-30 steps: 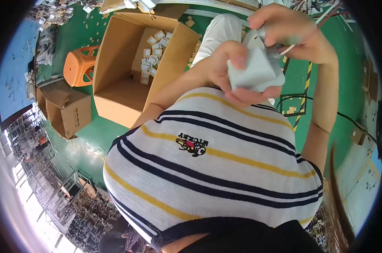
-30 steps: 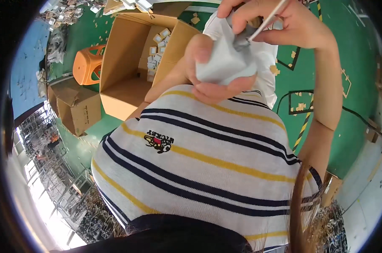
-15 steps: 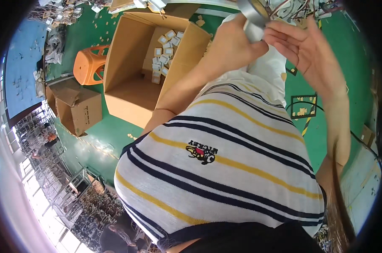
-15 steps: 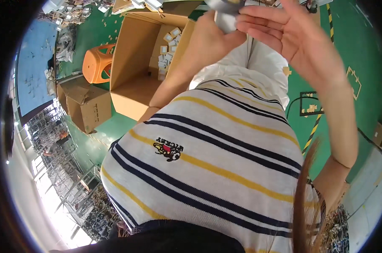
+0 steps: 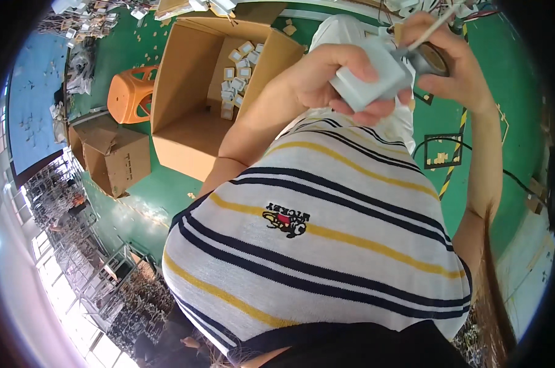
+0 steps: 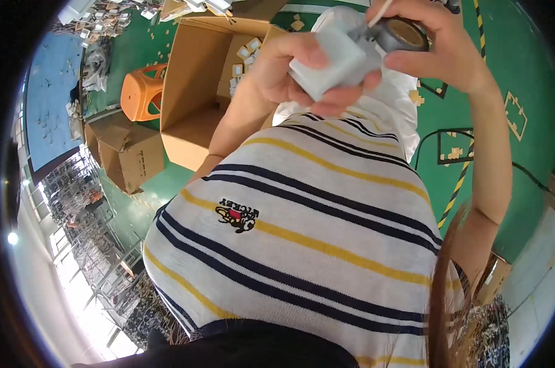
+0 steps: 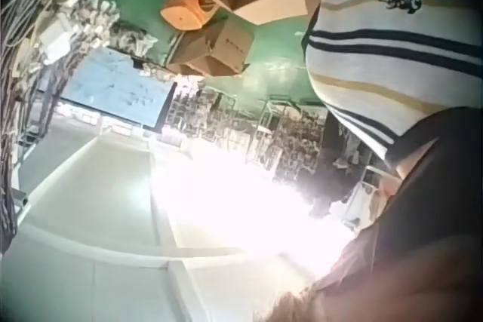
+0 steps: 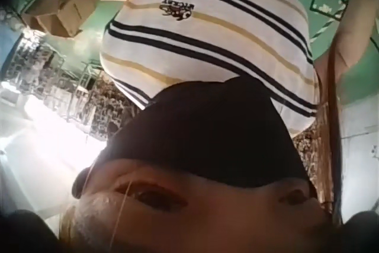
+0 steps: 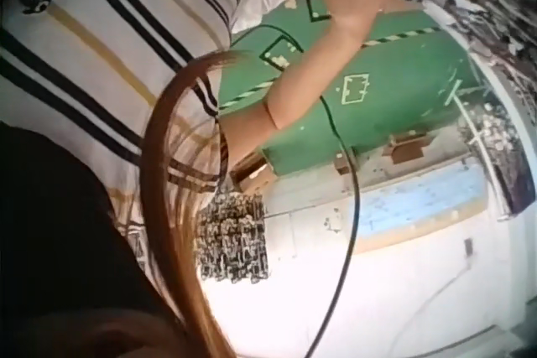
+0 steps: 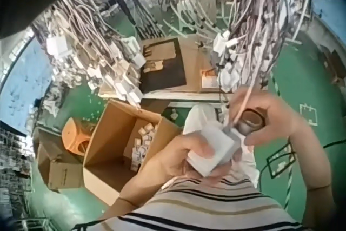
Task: Applying adhesive tape to white electronic components as part of an assembly process at a manual workstation.
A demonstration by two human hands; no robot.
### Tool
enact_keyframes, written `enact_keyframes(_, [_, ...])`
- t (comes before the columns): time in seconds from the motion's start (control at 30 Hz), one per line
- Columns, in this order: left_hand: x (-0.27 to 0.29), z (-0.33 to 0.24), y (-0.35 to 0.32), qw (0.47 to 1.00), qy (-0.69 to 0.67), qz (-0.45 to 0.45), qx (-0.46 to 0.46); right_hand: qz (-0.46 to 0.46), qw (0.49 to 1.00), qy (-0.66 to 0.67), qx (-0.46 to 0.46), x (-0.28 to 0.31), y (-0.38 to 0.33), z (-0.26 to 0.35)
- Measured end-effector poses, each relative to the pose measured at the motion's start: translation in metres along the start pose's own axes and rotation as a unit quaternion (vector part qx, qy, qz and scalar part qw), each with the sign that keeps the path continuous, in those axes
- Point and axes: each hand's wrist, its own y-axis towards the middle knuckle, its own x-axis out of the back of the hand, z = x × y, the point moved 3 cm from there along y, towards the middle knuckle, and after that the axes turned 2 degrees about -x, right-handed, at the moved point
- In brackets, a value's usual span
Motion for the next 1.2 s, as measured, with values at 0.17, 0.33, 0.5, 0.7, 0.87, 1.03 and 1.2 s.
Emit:
enact_keyframes(0.17, [0.009, 0.002, -0.001, 0.818, 0.397, -0.345, -0.233, -0.103, 0.935, 0.322, -0.109, -0.028, -0.017, 0.01])
enact_keyframes(0.33, [0.001, -0.001, -0.001, 0.914, 0.308, -0.243, -0.11, -0.264, 0.909, 0.182, -0.265, 0.0, -0.048, -0.044])
enact_keyframes(0.5, [-0.007, -0.002, -0.001, 0.963, 0.227, -0.139, -0.034, -0.174, 0.969, 0.174, 0.028, -0.024, 0.011, 0.019])
enact_keyframes(0.7, [-0.007, 0.002, -0.011, 0.972, 0.202, -0.113, -0.029, -0.046, 0.998, -0.038, 0.007, -0.01, -0.003, 0.007])
enact_keyframes(0.87, [0.007, 0.009, -0.006, 0.859, 0.391, -0.289, -0.158, -0.095, 0.984, 0.027, -0.149, -0.024, -0.02, 0.018])
enact_keyframes(1.03, [0.01, -0.005, -0.004, 0.879, 0.348, -0.304, -0.119, -0.098, 0.856, 0.506, -0.035, -0.011, -0.031, 0.005])
enact_keyframes(1.2, [-0.003, 0.002, -0.026, 0.926, 0.303, -0.221, -0.048, -0.266, 0.959, 0.088, -0.031, -0.008, -0.001, -0.012])
